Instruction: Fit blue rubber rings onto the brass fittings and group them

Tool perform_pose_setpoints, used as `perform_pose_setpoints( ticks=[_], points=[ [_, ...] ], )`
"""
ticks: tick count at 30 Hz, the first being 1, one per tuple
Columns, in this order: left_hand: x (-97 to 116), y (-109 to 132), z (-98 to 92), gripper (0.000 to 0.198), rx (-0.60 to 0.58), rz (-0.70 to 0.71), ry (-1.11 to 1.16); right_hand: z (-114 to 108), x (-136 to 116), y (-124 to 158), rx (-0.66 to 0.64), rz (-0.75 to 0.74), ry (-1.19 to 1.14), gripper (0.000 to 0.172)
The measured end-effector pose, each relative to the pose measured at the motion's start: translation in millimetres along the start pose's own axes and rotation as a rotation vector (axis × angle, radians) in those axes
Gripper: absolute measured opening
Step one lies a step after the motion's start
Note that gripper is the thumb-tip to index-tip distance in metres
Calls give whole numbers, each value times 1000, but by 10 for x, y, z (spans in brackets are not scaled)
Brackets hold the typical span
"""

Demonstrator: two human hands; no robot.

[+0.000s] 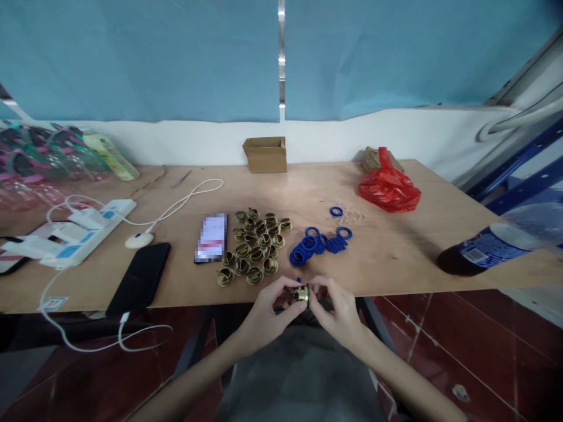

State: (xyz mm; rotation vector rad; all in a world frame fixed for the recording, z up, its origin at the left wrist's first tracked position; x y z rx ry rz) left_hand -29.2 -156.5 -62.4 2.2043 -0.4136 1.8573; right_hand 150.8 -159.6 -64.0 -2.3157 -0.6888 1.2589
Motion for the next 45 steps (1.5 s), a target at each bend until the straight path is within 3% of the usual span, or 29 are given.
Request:
perform_pose_setpoints(
  ticks=[7, 12, 14, 18, 25, 33, 36, 40, 45],
  points=[
    [0, 5, 12, 20, 35, 20, 10, -23, -27, -3, -15, 29, -59, 9],
    [-4, -2, 1, 21, 34, 23, 50, -14, 0, -29, -307, 304, -469, 26],
    [-10, -1, -3, 21, 16, 38, 52, 8, 29, -20, -349, 395, -596, 33],
    [-34, 4, -2, 22, -17, 54, 15, 59, 77, 0, -316, 464, -670, 48],
    [-51, 14, 32, 18, -54, 52, -33, 71, 63, 0, -275, 455, -607, 62],
    [-96, -7, 31, 17, 17, 66, -59, 40, 21, -16, -198, 491, -654, 58],
    [-100, -25, -31, 17, 102, 81, -75, -39, 75, -60, -94, 467, -588, 51],
    [-94, -44, -132, 20, 167, 178, -211, -225, 266, -161, 33, 367, -276, 37],
    [-102, -48, -161, 26, 192, 407, -545, -352, 500, -211, 33, 217, 72, 21]
  ],
)
Point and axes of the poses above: each hand's wrist, its own y-axis away from the middle knuckle, its own z-axis out of the palm, x = y × z, the point moved 2 cm from there along -y, towards the middle knuckle, and after that the axes turned 2 degrees about -y, right-handed, at the moved point
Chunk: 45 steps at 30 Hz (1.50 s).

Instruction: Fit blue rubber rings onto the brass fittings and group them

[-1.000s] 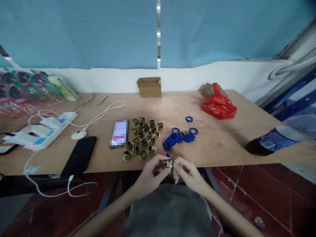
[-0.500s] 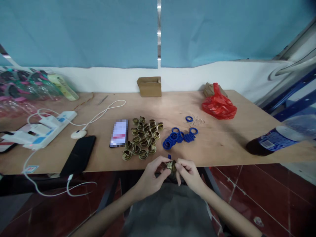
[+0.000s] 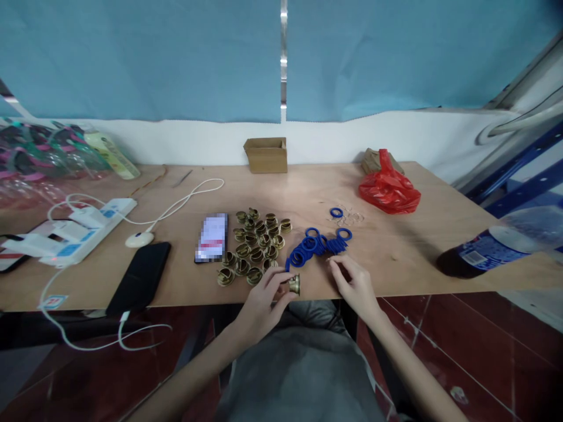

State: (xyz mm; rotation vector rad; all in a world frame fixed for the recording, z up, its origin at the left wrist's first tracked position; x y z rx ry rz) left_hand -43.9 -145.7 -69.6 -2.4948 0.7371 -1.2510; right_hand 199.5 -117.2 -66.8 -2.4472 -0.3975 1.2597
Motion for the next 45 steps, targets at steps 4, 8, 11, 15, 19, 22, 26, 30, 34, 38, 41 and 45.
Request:
perform_pose_setpoints(
  ticks=[4, 8, 11, 15, 19, 22, 26, 30, 34, 38, 41, 45],
  points=[
    [20, 18, 31, 28, -5, 103, -145, -27, 41, -17, -13, -47, 102, 19],
    [32, 28, 41, 29, -20, 118, -157, -178, 7, -140, 59, -74, 207, 19],
    [37, 25, 38, 30, -33, 130, -146, -351, 47, -383, 20, -53, 362, 21],
    [42, 16, 36, 32, -46, 146, -148, -545, 268, -891, -210, 58, 585, 25],
    [42, 9, 41, 31, -55, 164, -148, -640, 519, -1354, -435, 128, 715, 28],
    [44, 1, 42, 32, -56, 179, -146, -666, 586, -1494, -466, 125, 714, 29],
    [53, -6, 36, 35, -81, 181, -149, -628, 400, -1330, -418, 90, 612, 28],
    [69, 3, 39, 37, -119, 170, -139, -474, -102, -887, -377, -52, 262, 25],
    [98, 20, 51, 35, -147, 150, -89, -231, -519, -437, -509, -182, -117, 32],
    [149, 38, 56, 34, -174, 144, -42, -14, -553, -236, -509, -149, -212, 41],
    [180, 49, 70, 36, -212, 124, -15, 107, -477, -199, -512, -55, -302, 34],
    [180, 53, 86, 33, -142, 119, -7, 135, -460, -231, -437, -83, -314, 32]
  ],
)
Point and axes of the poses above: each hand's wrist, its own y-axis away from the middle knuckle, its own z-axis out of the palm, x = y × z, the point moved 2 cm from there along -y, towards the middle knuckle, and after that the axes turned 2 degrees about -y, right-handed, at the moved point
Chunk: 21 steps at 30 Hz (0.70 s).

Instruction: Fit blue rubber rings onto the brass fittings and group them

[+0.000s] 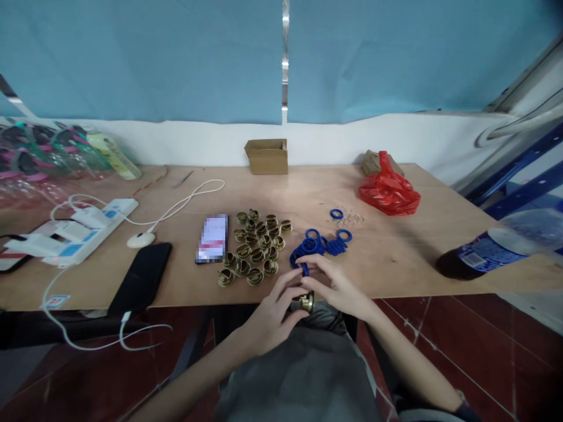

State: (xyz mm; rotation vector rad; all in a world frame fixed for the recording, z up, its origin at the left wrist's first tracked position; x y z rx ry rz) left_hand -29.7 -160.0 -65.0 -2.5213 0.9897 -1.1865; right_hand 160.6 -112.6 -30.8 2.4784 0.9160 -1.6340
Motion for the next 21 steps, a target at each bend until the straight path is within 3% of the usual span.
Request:
perform_pose_setpoints(
  ticks=[4, 6, 13, 21],
  points=[
    [-69, 4, 16, 36, 100, -7, 54, -204, -6, -101, 206, -64, 243, 32],
    [-118, 4, 25, 38, 112, -46, 86, -335, 58, -171, 233, -50, 372, 34],
    [-188, -28, -16, 29, 130, -100, 43, -543, 407, -304, 86, 0, 619, 42],
    [-196, -53, -91, 28, 102, 15, -288, -510, 342, -292, 38, -22, 666, 40]
  ],
)
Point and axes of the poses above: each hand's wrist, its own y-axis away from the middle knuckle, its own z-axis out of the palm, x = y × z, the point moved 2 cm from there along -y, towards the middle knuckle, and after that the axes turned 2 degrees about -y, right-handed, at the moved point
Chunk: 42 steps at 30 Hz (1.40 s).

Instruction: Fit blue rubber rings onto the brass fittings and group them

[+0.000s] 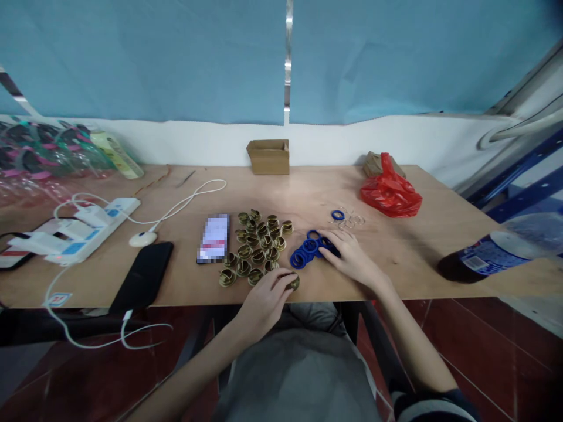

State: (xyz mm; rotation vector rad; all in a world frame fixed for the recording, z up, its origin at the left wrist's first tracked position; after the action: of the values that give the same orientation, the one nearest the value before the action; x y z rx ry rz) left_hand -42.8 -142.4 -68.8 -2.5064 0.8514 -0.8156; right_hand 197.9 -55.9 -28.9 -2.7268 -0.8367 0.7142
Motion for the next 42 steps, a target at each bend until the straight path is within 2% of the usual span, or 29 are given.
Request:
perform_pose_setpoints(
  ticks=[5, 7, 11, 15, 19, 24, 33, 36, 42],
  points=[
    [-42, 19, 16, 30, -44, 39, -159, -156, 183, -88, 12, 20, 90, 34],
    [-55, 17, 23, 32, -46, 32, -188, -241, 370, -173, -10, 62, 169, 33],
    [-57, 9, 31, 32, -25, 38, -234, -353, 817, -420, -162, 233, 292, 31],
    [-64, 13, 54, 32, -4, 42, -261, -328, 1102, -654, -172, 269, 306, 26],
    [-115, 22, 92, 36, 6, 34, -287, -198, 1196, -732, -162, 249, 258, 25],
    [-159, 20, 107, 35, 18, 46, -313, -137, 1192, -698, -105, 205, 183, 18],
    [-143, 12, 100, 33, 23, 66, -316, -322, 1038, -619, 109, 110, 38, 11],
    [-145, 13, 107, 32, 25, 71, -331, -335, 858, -524, 166, 10, -42, 7],
    [-151, 23, 127, 33, 25, 68, -347, -285, 276, -158, 173, -39, -91, 24]
  ],
)
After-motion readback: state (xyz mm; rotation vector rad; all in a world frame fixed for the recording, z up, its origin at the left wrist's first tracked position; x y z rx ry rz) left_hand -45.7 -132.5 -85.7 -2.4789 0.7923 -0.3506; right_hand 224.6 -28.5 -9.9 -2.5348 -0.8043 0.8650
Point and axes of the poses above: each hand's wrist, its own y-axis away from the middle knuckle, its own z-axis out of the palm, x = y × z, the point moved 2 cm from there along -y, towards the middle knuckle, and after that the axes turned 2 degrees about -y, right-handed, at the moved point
